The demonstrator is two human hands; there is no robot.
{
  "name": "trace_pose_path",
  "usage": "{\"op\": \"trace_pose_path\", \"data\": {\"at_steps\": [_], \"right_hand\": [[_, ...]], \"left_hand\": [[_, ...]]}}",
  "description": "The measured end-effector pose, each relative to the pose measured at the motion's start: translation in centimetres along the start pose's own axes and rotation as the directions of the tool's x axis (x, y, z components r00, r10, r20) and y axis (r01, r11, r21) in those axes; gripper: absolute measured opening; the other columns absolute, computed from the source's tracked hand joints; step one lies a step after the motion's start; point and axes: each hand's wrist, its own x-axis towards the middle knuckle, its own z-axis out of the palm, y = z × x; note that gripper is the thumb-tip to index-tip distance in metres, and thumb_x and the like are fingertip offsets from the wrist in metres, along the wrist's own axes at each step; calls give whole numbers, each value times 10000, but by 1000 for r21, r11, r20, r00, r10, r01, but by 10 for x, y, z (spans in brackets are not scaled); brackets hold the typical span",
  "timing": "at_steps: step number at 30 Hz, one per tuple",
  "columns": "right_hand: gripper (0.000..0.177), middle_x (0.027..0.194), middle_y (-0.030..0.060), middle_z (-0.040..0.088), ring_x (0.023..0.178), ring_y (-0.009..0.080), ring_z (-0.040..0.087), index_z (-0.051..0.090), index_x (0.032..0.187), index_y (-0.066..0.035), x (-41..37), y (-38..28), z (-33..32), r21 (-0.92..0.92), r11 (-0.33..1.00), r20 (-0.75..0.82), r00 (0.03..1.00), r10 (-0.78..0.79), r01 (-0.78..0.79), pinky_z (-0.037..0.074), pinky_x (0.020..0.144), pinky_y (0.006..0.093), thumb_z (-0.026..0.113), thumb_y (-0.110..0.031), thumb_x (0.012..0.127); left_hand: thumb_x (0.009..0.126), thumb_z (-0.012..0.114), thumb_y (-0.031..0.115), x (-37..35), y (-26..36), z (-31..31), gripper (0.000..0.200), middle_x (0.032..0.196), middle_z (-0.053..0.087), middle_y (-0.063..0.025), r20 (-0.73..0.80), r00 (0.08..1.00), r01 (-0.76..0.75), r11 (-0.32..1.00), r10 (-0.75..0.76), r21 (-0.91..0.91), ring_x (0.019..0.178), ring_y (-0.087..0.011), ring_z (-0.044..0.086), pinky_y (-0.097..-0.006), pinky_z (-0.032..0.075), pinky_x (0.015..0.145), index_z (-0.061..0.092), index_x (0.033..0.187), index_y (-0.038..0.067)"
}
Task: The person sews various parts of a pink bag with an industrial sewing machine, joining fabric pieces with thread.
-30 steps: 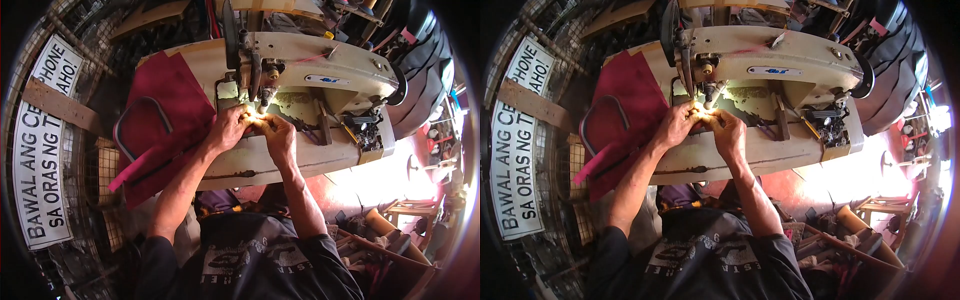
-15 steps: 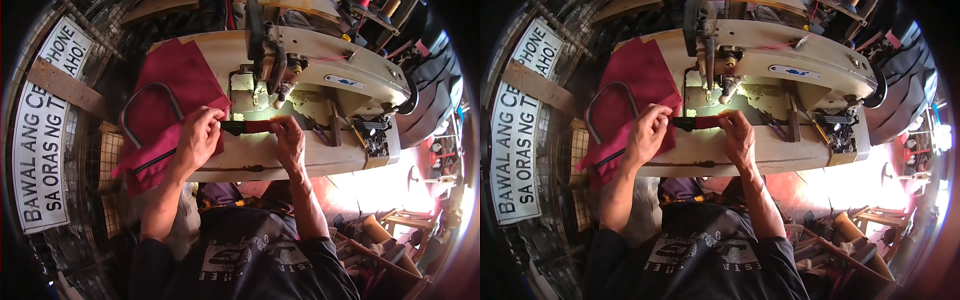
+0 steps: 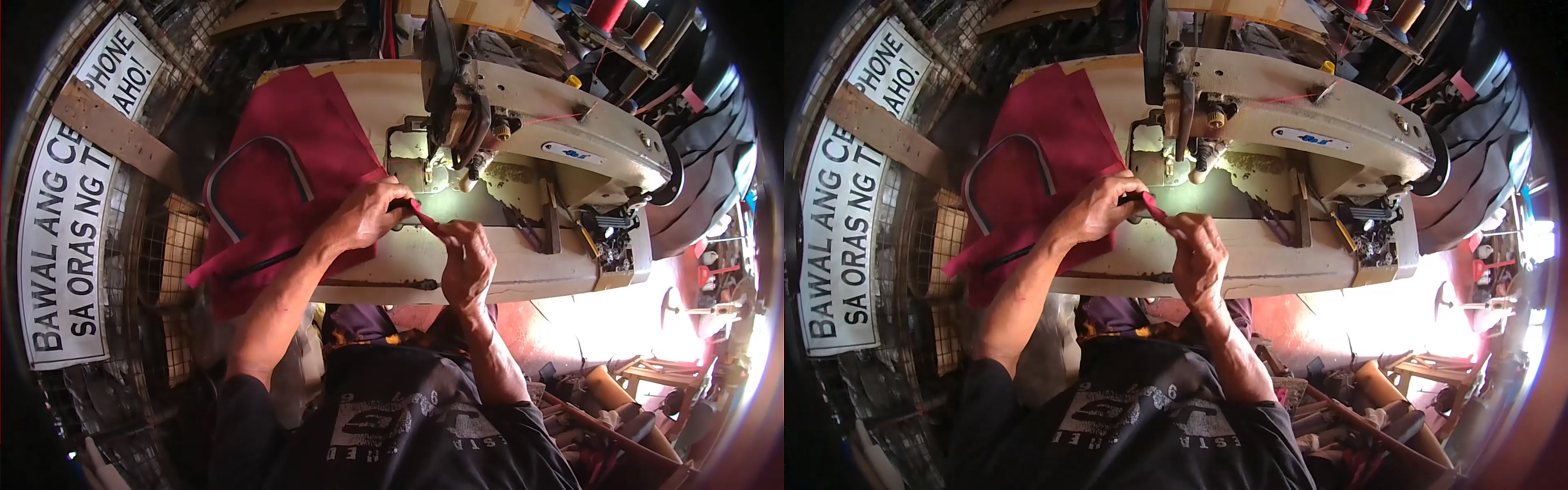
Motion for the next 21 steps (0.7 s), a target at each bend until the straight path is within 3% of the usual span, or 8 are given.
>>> {"op": "trace_pose_path", "data": {"at_steps": [3, 5, 6, 7, 9, 10, 16, 21], "right_hand": [[236, 957, 145, 695, 875, 300, 705, 673, 1061, -34, -2, 4, -1, 25, 1000, -27, 1000, 9, -8, 547, 768, 352, 624, 116, 885], [179, 897, 134, 704, 839, 260, 706, 673, 1064, -31, 6, 16, -4, 49, 980, -110, 974, 199, -194, 534, 759, 325, 629, 65, 919], [115, 850, 117, 709, 815, 213, 695, 668, 1069, -25, 10, 20, -8, 136, 935, -76, 938, 338, -326, 524, 752, 307, 627, -2, 964], [89, 834, 84, 707, 819, 148, 669, 669, 1063, -22, 14, 26, -9, 185, 906, -27, 920, 391, -380, 515, 758, 287, 625, -45, 989], [84, 822, 49, 693, 791, 118, 639, 671, 1050, -17, 18, 43, -8, 377, 804, 97, 882, 460, -461, 500, 760, 269, 617, -49, 994], [84, 819, 41, 687, 785, 110, 629, 671, 1047, -15, 20, 46, -8, 384, 789, 137, 874, 466, -480, 496, 759, 265, 617, -52, 994], [92, 828, 31, 671, 775, 90, 598, 666, 1034, -4, 33, 50, -9, 388, 762, 266, 855, 445, -518, 488, 745, 256, 633, -80, 996], [102, 843, 22, 669, 770, 84, 596, 672, 1037, -6, 30, 54, -8, 402, 728, 295, 831, 472, -556, 491, 729, 250, 650, -93, 989]], "left_hand": [[954, 697, 133, -4, 2, 3, 206, 942, 660, -116, 52, 989, 148, 943, -139, -299, 876, -232, 653, -336, 504, 809, 705, 1088, -23], [963, 698, 150, -6, -2, 6, 225, 917, 665, -125, 20, 1000, -4, 975, 9, -221, 878, -235, 651, -336, 500, 832, 697, 1091, -34], [967, 699, 158, -7, -5, 8, 235, 904, 667, -129, 14, 996, -81, 980, 85, -181, 880, -237, 651, -336, 498, 843, 693, 1093, -40], [962, 704, 165, -8, -7, 10, 244, 895, 656, -130, 3, 991, -133, 977, 135, -169, 869, -235, 642, -343, 496, 820, 695, 1102, -34], [951, 715, 179, -9, -12, 15, 264, 877, 635, -131, -24, 974, -228, 963, 227, -145, 849, -232, 626, -356, 494, 775, 698, 1122, -22], [956, 717, 201, -8, -12, 16, 269, 842, 623, -137, -5, 976, -213, 948, 218, -235, 811, -227, 604, -356, 478, 749, 686, 1059, -45], [978, 696, 187, -4, 0, 11, 277, 727, 519, -99, 74, 979, -177, 973, 190, -148, 695, -210, 511, -357, 436, 727, 581, 856, -33], [997, 672, 204, 0, 5, 14, 268, 722, 491, -92, 63, 965, -251, 966, 255, -59, 699, -205, 501, -334, 424, 705, 602, 870, -21]]}}
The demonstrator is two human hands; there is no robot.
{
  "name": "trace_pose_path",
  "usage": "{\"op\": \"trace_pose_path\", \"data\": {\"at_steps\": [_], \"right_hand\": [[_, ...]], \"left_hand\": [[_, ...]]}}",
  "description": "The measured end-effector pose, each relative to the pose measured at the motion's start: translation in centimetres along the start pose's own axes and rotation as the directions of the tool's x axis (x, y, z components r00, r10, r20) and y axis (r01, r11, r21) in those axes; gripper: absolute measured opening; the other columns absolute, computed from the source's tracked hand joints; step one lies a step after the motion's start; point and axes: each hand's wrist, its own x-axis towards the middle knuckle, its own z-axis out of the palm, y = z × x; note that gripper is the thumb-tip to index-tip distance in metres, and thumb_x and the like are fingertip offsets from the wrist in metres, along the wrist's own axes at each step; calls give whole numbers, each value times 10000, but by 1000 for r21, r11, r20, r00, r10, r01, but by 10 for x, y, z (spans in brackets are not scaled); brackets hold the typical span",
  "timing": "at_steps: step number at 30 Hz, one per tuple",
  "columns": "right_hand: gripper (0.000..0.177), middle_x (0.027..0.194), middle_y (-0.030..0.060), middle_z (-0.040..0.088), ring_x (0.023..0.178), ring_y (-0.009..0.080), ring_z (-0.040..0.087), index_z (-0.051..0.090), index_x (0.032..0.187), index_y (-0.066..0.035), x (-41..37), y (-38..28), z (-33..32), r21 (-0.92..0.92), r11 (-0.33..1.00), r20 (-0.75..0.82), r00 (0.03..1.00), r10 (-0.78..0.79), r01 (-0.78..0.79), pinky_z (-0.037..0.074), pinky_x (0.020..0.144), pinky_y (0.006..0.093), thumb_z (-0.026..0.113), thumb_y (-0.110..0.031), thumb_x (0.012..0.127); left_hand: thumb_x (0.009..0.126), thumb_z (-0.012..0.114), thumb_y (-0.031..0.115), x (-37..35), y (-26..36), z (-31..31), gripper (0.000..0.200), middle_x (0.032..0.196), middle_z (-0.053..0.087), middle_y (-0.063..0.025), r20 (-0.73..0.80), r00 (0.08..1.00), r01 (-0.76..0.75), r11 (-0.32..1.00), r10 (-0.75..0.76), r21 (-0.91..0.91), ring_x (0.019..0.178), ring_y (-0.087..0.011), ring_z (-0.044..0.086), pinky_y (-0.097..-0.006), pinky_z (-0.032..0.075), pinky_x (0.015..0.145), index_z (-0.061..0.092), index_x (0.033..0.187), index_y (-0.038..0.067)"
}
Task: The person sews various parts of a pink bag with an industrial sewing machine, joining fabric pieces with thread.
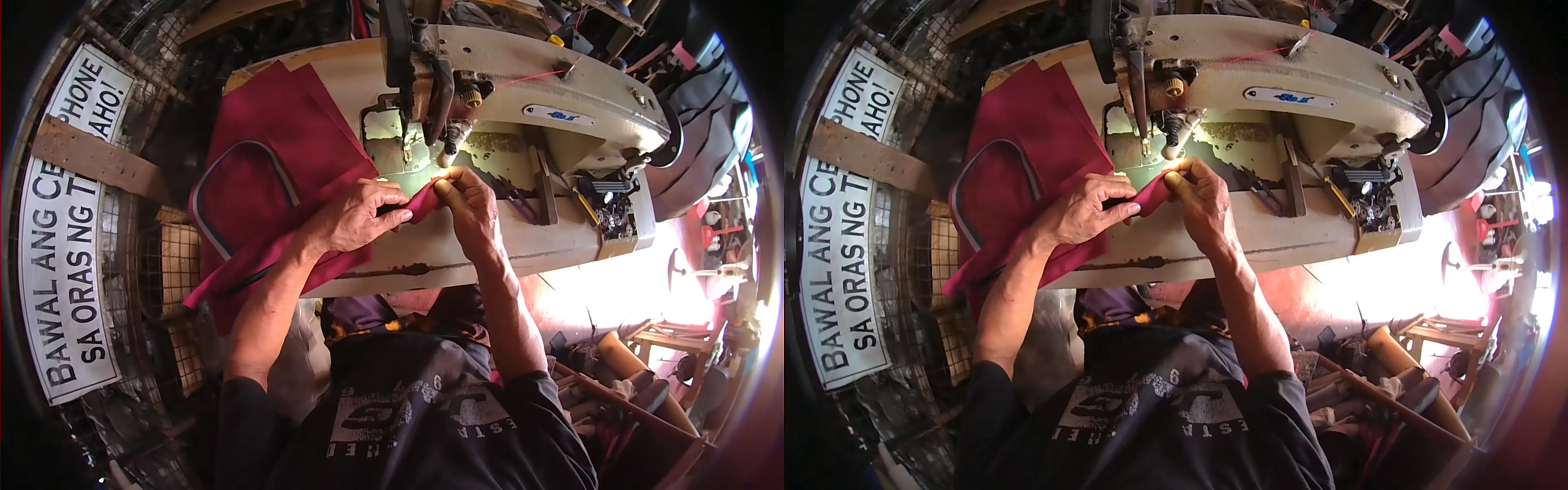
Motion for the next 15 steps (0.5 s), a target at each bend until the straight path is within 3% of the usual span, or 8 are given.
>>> {"op": "trace_pose_path", "data": {"at_steps": [4, 7, 10, 13, 15], "right_hand": [[96, 877, 7, 678, 779, 61, 588, 671, 1051, -20, 3, 3, -4, -20, 999, -11, 999, 45, -45, 475, 734, 224, 643, -96, 998], [92, 889, -7, 675, 780, 42, 572, 672, 1057, -28, 5, -2, -6, 47, 995, 27, 996, 82, -83, 455, 729, 202, 641, -95, 1002], [92, 885, -8, 672, 783, 40, 572, 672, 1058, -28, 3, -8, -4, 76, 992, 35, 995, 99, -101, 454, 728, 200, 637, -94, 1003], [114, 848, 2, 677, 761, 58, 590, 677, 1040, -21, -1, -5, -4, 54, 995, 17, 996, 87, -88, 475, 720, 228, 642, -124, 1005], [123, 840, 8, 681, 760, 73, 602, 679, 1032, -21, -6, -2, -8, 111, 990, 45, 995, 85, -89, 491, 730, 247, 650, -138, 1005]], "left_hand": [[1004, 670, 230, 0, -7, 8, 268, 705, 541, -84, 36, 993, 117, 980, -112, -159, 697, -157, 503, -342, 428, 673, 653, 897, -16], [1017, 667, 236, -4, -21, 11, 267, 715, 535, 3, 123, 964, 266, 854, -236, -448, 697, -61, 444, -297, 394, 633, 677, 903, -5], [1018, 678, 231, -7, -13, 13, 265, 735, 510, 53, 59, 963, 266, 891, -263, -367, 704, -20, 391, -276, 356, 601, 683, 886, 1], [974, 736, 225, -8, -6, 13, 253, 761, 541, 47, 55, 969, 242, 879, -241, -411, 724, -51, 478, -270, 412, 659, 665, 870, 6], [949, 754, 206, -8, -7, 14, 227, 737, 561, -25, -5, 993, 117, 964, -122, -240, 658, -94, 485, -306, 410, 615, 684, 896, -3]]}}
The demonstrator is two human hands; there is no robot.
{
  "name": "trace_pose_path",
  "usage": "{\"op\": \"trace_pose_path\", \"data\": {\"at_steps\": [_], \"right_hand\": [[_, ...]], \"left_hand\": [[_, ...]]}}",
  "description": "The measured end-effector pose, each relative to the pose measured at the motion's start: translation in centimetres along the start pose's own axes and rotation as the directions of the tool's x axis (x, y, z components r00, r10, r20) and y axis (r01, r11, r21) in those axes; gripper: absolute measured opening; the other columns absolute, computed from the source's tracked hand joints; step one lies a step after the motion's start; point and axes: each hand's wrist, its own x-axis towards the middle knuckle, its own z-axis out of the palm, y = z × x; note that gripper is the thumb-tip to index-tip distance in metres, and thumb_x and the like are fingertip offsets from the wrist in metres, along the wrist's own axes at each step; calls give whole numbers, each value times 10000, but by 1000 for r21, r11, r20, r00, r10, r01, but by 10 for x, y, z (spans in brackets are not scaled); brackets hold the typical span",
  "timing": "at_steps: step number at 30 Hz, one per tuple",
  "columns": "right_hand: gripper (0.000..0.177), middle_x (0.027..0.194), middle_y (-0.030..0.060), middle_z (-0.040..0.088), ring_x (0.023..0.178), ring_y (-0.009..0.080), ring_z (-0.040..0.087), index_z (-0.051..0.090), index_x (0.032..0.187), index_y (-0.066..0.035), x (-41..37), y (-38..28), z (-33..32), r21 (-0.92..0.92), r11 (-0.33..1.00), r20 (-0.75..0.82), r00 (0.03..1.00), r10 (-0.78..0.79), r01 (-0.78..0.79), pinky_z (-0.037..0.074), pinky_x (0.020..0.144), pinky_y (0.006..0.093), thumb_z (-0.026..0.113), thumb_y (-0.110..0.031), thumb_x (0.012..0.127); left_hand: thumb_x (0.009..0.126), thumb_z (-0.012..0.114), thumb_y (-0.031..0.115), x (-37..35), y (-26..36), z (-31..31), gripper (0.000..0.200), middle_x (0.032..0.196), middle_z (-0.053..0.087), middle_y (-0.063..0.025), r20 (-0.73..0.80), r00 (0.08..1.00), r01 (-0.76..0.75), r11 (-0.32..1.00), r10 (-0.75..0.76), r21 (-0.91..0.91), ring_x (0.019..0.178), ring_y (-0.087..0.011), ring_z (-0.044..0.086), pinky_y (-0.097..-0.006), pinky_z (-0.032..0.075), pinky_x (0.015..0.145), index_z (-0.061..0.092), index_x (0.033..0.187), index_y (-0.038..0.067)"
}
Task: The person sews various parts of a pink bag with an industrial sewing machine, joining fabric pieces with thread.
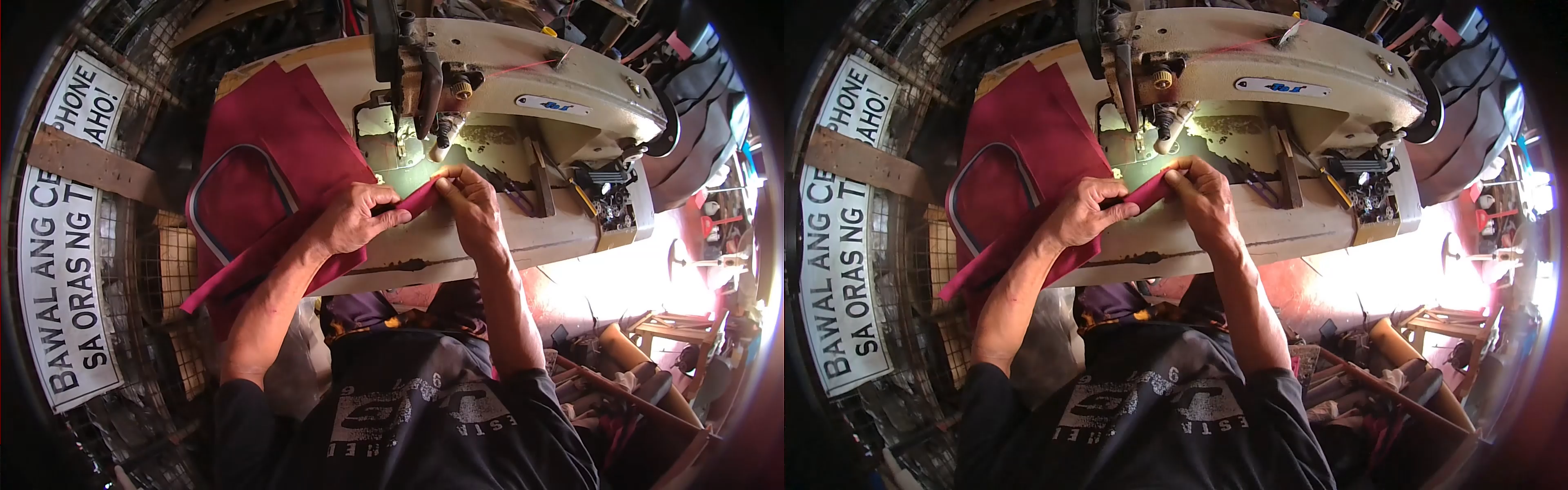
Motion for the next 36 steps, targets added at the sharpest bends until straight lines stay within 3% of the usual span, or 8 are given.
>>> {"op": "trace_pose_path", "data": {"at_steps": [4, 10, 18, 21, 26, 29, 33, 36], "right_hand": [[101, 900, 22, 687, 820, 99, 617, 674, 1030, -30, -18, 1, -11, 174, 984, 119, 992, -44, 23, 511, 795, 272, 666, -128, 1006], [62, 1031, 37, 684, 1017, 130, 621, 657, 1055, -19, -34, 8, -12, 286, 953, 100, 987, -129, 96, 496, 961, 299, 651, -62, 1011], [85, 1028, 77, 681, 1000, 140, 621, 623, 1039, -1, -46, -7, 4, -114, 958, -78, 959, -271, 262, 477, 971, 293, 584, 47, 982], [89, 1023, 81, 689, 998, 142, 625, 619, 1046, -8, -43, -2, 10, 62, 901, -16, 903, -430, 430, 478, 972, 296, 577, 45, 987], [51, 1115, 107, 710, 1054, 156, 631, 582, 1043, -26, -50, -4, 10, 94, 941, 105, 936, -335, 326, 486, 981, 320, 558, 16, 1027], [56, 1150, 143, 726, 1070, 176, 665, 563, 1060, -30, -49, 17, 0, 56, 966, 49, 966, -254, 252, 498, 977, 328, 536, 16, 1043], [72, 1091, 147, 720, 1026, 200, 706, 546, 1136, -38, -46, 5, 20, 431, 882, -2, 978, -209, 190, 539, 944, 342, 504, -57, 1080], [110, 1081, 174, 717, 1041, 281, 715, 549, 1160, -52, -45, 12, 21, 510, 848, 0, 985, -172, 148, 563, 983, 430, 512, -125, 1087]], "left_hand": [[908, 769, 185, 0, 4, 3, 208, 789, 634, -123, -12, 969, -237, 950, 245, 203, 658, -232, 612, -364, 481, 631, 705, 936, -10], [866, 784, 69, -12, 16, 7, 154, 847, 679, -108, -78, 966, -213, 926, 248, 311, 768, -288, 672, -386, 526, 674, 710, 974, -12], [869, 760, 25, -12, 22, 18, 134, 895, 702, -115, -253, 946, -120, 944, 203, 308, 829, -286, 693, -384, 545, 729, 715, 992, -6], [871, 754, 60, -10, 24, 17, 142, 916, 698, -100, -239, 935, -170, 923, 262, 345, 846, -284, 685, -394, 543, 754, 725, 1004, 18], [874, 742, 56, -14, 16, 15, 161, 927, 693, -96, -190, 949, -198, 943, 253, 268, 857, -285, 680, -394, 538, 770, 722, 1029, 20], [879, 739, 45, -16, 14, 14, 163, 931, 702, -104, -201, 949, -202, 956, 245, 213, 864, -285, 686, -392, 537, 780, 717, 1037, 11], [897, 730, 52, -16, 13, 16, 160, 915, 691, -121, -220, 945, -201, 959, 244, 201, 851, -307, 677, -406, 530, 778, 702, 1044, -7], [925, 712, 95, -15, 10, 17, 162, 888, 667, -143, -195, 954, -178, 953, 229, 245, 826, -331, 658, -424, 519, 754, 685, 1037, -19]]}}
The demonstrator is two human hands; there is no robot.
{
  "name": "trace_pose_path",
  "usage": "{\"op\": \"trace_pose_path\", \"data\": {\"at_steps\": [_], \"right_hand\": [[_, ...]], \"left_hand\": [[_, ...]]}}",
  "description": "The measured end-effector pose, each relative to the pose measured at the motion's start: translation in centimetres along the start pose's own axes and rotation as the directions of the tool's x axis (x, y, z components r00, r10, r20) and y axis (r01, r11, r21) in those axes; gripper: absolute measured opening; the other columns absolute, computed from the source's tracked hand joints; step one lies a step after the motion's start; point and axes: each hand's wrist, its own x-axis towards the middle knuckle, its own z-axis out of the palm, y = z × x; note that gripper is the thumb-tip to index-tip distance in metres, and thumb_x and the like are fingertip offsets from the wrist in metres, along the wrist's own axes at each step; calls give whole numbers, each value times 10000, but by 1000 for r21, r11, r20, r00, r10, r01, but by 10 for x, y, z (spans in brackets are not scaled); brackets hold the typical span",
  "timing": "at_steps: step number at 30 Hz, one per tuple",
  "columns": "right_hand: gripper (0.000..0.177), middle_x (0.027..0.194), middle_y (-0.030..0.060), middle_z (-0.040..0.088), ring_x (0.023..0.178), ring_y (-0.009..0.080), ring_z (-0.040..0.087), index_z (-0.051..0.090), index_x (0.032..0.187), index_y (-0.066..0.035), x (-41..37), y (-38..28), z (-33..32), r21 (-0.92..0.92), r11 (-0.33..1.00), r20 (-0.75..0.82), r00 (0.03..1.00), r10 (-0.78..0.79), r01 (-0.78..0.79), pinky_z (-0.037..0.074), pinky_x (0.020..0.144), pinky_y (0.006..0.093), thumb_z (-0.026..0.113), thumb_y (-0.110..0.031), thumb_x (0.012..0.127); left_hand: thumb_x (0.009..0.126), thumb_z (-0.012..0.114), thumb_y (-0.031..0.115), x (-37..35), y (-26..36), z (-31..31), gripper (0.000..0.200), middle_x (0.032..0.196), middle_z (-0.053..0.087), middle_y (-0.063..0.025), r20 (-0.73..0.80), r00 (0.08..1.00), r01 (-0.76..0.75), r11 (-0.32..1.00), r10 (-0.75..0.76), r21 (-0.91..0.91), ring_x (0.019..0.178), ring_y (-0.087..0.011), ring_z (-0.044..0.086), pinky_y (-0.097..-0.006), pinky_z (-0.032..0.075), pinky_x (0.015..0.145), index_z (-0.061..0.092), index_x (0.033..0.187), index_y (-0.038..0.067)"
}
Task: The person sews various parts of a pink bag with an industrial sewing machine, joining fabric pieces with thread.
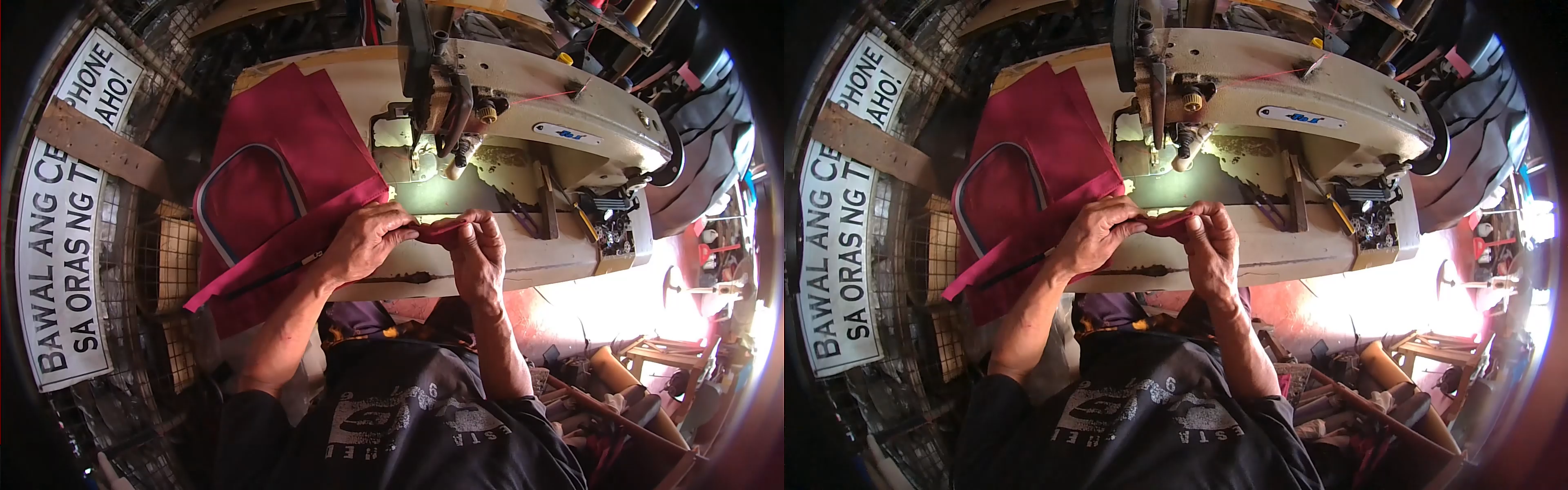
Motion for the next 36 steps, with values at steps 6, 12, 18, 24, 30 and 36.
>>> {"op": "trace_pose_path", "data": {"at_steps": [6, 12, 18, 24, 30, 36], "right_hand": [[123, 1051, 132, 718, 1020, 230, 719, 552, 1145, -43, 1, 2, -7, -295, 944, -246, 966, 77, -151, 588, 927, 381, 505, -144, 1094], [143, 1052, 117, 707, 993, 207, 720, 553, 1139, -24, 2, -6, 3, -182, 954, -289, 940, 180, -239, 601, 908, 364, 525, -153, 1085], [146, 1078, 129, 702, 988, 219, 720, 557, 1134, -12, 5, -3, 3, -126, 973, -271, 950, 152, -192, 601, 923, 382, 527, -145, 1082], [169, 1094, 135, 704, 994, 224, 719, 570, 1129, -12, 4, 0, 0, -111, 977, -254, 956, 147, -180, 596, 936, 395, 522, -168, 1087], [193, 1063, 154, 699, 970, 239, 723, 552, 1152, 21, 4, -2, 3, -55, 979, -264, 948, 175, -197, 595, 939, 382, 521, -157, 1085], [204, 1071, 158, 693, 999, 254, 716, 562, 1142, 32, 3, -2, 1, -30, 983, -243, 955, 170, -183, 577, 980, 406, 520, -160, 1085]], "left_hand": [[1007, 646, 218, 1, -5, 3, 250, 878, 639, -162, 103, 986, 130, 991, -130, 13, 795, -323, 623, -395, 487, 745, 653, 1000, -32], [1011, 658, 249, 7, -14, -4, 287, 827, 600, -124, 211, 945, 273, 958, -250, -87, 769, -218, 575, -358, 464, 748, 649, 1008, -38], [1023, 659, 277, 9, -17, -5, 317, 772, 514, -38, 257, 908, 374, 917, -331, -138, 778, -100, 486, -324, 432, 722, 640, 977, -36], [1025, 659, 280, 9, -21, -5, 321, 760, 472, -2, 264, 916, 360, 909, -302, -210, 768, -72, 454, -304, 414, 699, 633, 948, -30], [1017, 666, 265, 7, -20, -5, 300, 773, 506, 11, 251, 916, 380, 879, -313, -287, 767, -68, 456, -296, 415, 694, 638, 953, -27], [1007, 678, 263, 6, -24, -4, 297, 815, 583, -8, 269, 909, 390, 876, -317, -284, 796, -68, 501, -293, 441, 712, 663, 1021, -33]]}}
